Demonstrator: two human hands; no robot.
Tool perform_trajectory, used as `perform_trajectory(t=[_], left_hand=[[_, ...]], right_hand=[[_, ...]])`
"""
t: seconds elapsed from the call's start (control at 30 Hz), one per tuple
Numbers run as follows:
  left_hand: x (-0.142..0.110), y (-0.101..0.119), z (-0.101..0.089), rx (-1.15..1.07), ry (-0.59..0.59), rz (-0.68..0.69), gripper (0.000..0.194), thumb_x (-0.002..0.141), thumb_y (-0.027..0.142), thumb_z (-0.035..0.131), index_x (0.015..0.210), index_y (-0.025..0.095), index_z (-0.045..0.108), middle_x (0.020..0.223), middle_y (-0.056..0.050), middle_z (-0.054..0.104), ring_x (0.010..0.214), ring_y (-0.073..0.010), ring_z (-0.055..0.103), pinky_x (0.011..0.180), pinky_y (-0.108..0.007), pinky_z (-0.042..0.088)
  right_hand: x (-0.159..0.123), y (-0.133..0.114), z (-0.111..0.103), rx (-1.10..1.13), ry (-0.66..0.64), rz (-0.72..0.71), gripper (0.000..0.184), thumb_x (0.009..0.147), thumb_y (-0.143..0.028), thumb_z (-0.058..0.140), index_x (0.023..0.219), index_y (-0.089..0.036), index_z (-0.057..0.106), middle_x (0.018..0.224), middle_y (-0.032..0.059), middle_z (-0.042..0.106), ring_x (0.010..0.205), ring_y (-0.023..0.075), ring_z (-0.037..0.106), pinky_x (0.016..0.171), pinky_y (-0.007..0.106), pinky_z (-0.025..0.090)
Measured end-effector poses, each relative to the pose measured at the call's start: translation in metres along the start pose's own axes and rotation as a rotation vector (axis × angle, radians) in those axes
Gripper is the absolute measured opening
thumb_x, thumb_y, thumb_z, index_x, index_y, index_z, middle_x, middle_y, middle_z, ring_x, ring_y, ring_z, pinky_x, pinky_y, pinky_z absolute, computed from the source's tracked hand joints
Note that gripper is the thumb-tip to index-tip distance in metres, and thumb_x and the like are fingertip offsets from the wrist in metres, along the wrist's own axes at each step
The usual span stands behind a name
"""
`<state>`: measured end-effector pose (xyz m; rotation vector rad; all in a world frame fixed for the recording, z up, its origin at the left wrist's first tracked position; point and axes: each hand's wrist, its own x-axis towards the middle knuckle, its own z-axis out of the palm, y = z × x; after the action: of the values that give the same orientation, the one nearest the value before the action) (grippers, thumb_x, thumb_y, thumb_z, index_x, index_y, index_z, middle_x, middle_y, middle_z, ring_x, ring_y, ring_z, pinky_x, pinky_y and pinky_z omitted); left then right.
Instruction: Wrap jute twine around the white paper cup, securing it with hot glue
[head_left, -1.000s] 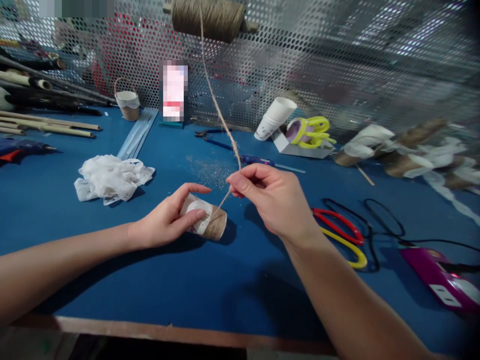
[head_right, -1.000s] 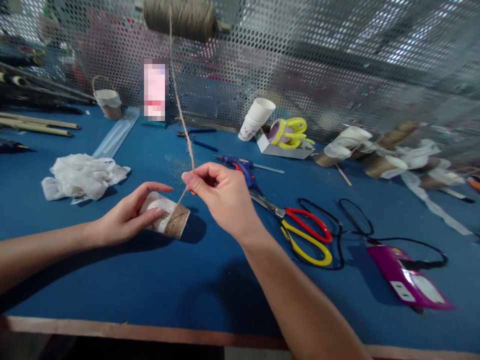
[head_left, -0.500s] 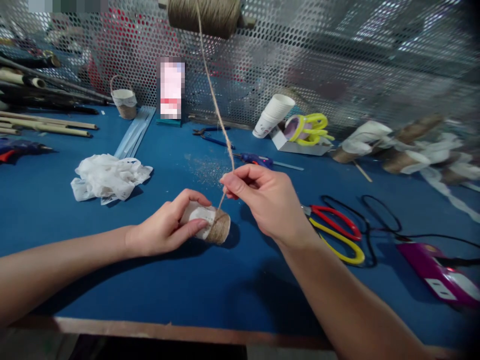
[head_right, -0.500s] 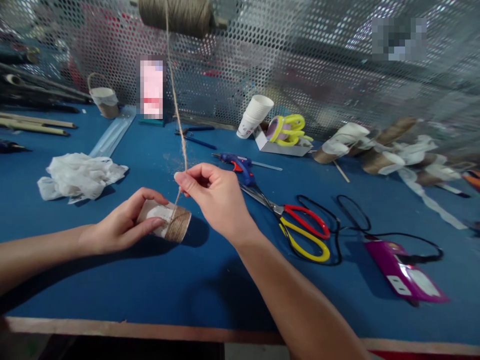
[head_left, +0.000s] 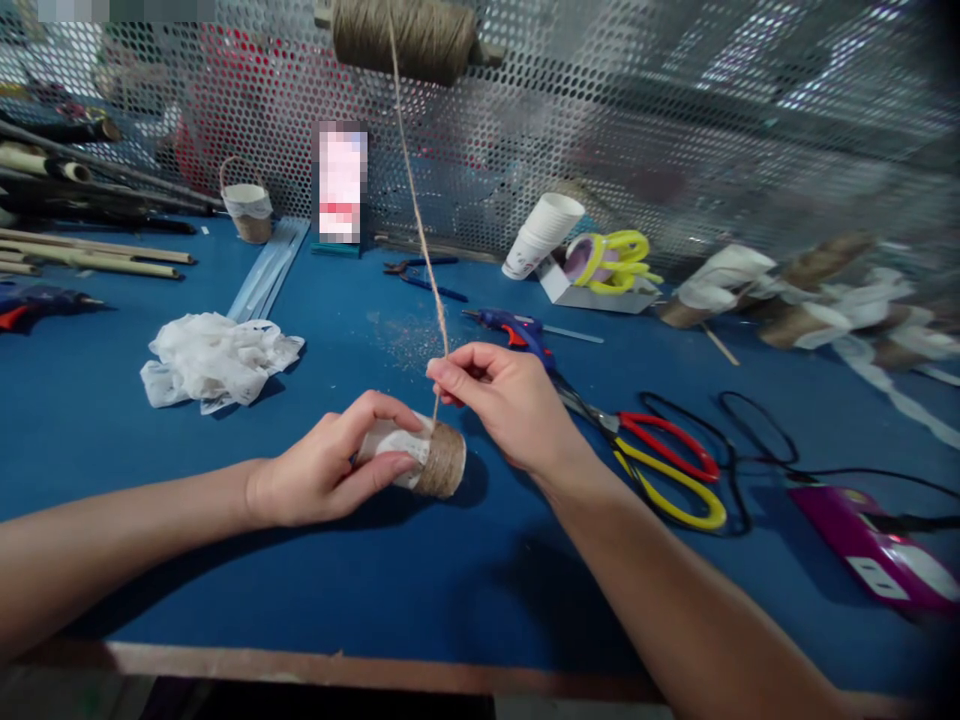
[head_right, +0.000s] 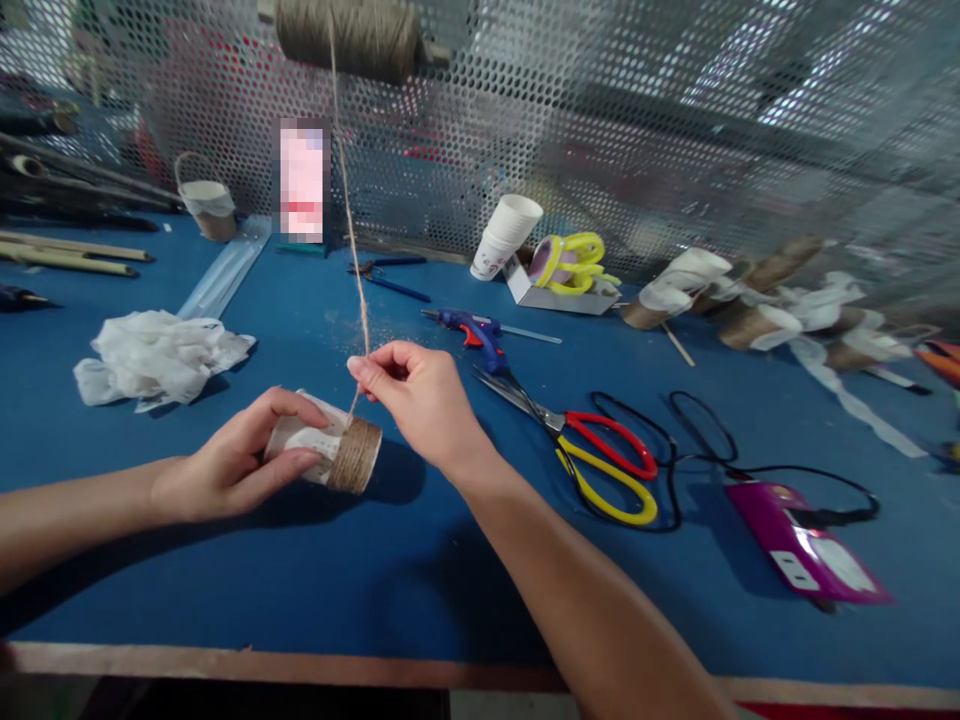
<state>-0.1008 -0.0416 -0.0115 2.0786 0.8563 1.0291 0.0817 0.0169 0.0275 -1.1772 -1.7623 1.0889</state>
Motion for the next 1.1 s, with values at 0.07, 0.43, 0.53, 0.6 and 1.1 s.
perform_trajectory(t=[0.07, 0.43, 0.53, 0.6, 1.1], left_hand=[[0.0, 0.0, 0.0, 0.01, 0.008, 0.03, 0.018, 0.09, 0.022, 0.047, 0.106, 0.018, 0.041, 0.08, -0.001, 0.056, 0.051, -0.0066, 0.044, 0.047, -0.018, 0.038], [0.0, 0.004, -0.003, 0.127, 0.043, 0.152, 0.014, 0.089, 0.021, 0.046, 0.102, 0.018, 0.045, 0.062, 0.003, 0.054, 0.039, -0.007, 0.041, 0.04, -0.019, 0.036], [0.001, 0.006, -0.004, 0.146, 0.06, 0.202, 0.014, 0.088, 0.018, 0.047, 0.101, 0.018, 0.046, 0.065, 0.002, 0.058, 0.043, -0.0081, 0.047, 0.043, -0.019, 0.039], [0.001, 0.007, -0.004, 0.157, 0.066, 0.251, 0.014, 0.087, 0.016, 0.047, 0.101, 0.019, 0.046, 0.068, 0.001, 0.061, 0.047, -0.009, 0.052, 0.047, -0.019, 0.042], [0.006, 0.0, 0.001, -0.086, 0.184, -0.134, 0.018, 0.089, 0.026, 0.049, 0.104, 0.016, 0.045, 0.073, 0.001, 0.053, 0.054, -0.0081, 0.046, 0.049, -0.018, 0.042]], right_hand=[[-0.001, 0.0, 0.001, -0.011, -0.013, 0.005, 0.026, 0.074, -0.041, 0.065, 0.065, -0.017, 0.061, 0.06, -0.0004, 0.061, 0.056, 0.0114, 0.053, 0.058, 0.027, 0.043], [-0.003, -0.001, 0.004, -0.036, -0.099, 0.058, 0.026, 0.073, -0.041, 0.064, 0.061, -0.018, 0.059, 0.059, -0.0015, 0.058, 0.054, 0.0105, 0.048, 0.055, 0.026, 0.039], [-0.004, 0.0, 0.006, 0.009, -0.124, 0.089, 0.027, 0.071, -0.042, 0.065, 0.061, -0.018, 0.059, 0.058, -0.0021, 0.056, 0.053, 0.01, 0.046, 0.052, 0.025, 0.037], [-0.004, 0.001, 0.007, 0.042, -0.152, 0.12, 0.028, 0.07, -0.043, 0.066, 0.062, -0.017, 0.059, 0.058, -0.003, 0.054, 0.052, 0.0094, 0.044, 0.049, 0.024, 0.035], [0.008, 0.017, 0.007, 0.093, -0.041, 0.239, 0.03, 0.074, -0.045, 0.062, 0.081, -0.016, 0.057, 0.07, 0.0007, 0.06, 0.058, 0.0105, 0.052, 0.054, 0.025, 0.041]])
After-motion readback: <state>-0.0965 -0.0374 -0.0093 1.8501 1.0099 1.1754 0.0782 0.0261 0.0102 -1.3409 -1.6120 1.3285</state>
